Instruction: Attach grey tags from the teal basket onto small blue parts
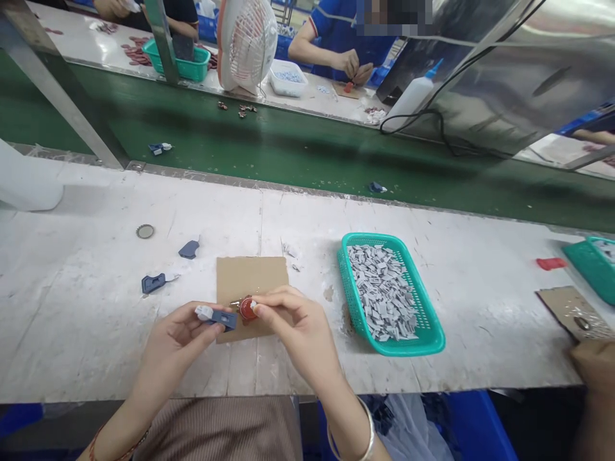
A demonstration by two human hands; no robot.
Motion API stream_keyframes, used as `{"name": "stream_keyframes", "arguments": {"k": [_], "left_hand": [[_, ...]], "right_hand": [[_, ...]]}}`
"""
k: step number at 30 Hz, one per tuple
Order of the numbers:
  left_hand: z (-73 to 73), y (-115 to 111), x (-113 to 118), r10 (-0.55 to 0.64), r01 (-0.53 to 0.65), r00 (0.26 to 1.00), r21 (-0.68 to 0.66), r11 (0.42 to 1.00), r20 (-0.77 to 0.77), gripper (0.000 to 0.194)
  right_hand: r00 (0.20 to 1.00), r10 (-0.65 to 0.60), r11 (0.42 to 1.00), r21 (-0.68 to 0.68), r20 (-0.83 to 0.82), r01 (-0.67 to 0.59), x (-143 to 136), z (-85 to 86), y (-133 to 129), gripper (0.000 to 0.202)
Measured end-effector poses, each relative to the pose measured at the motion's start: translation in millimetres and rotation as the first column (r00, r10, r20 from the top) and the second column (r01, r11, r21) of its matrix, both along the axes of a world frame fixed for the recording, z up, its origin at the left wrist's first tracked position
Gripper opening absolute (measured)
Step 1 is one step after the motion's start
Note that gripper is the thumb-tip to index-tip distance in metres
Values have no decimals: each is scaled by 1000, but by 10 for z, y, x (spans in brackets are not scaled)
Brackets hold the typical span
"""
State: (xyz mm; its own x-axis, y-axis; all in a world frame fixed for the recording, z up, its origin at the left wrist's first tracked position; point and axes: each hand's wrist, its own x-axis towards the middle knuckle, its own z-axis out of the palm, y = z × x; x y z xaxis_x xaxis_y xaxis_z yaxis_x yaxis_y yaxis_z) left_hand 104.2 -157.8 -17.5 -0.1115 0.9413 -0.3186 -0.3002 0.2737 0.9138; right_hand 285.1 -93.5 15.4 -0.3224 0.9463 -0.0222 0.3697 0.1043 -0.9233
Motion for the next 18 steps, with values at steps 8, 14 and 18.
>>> {"name": "stream_keyframes", "arguments": {"k": [8, 14, 18], "left_hand": [[126, 76, 253, -26, 16, 986, 59, 998, 163, 13], [133, 53, 296, -25, 14, 984, 68, 998, 175, 14], [121, 33, 302, -24, 13, 986, 69, 998, 164, 15]], "right_hand": [[977, -2, 987, -159, -213, -32, -12, 289, -28, 9], [996, 55, 996, -66, -75, -60, 7, 362, -101, 10], [995, 97, 995, 21, 39, -98, 24, 412, -122, 13]]}}
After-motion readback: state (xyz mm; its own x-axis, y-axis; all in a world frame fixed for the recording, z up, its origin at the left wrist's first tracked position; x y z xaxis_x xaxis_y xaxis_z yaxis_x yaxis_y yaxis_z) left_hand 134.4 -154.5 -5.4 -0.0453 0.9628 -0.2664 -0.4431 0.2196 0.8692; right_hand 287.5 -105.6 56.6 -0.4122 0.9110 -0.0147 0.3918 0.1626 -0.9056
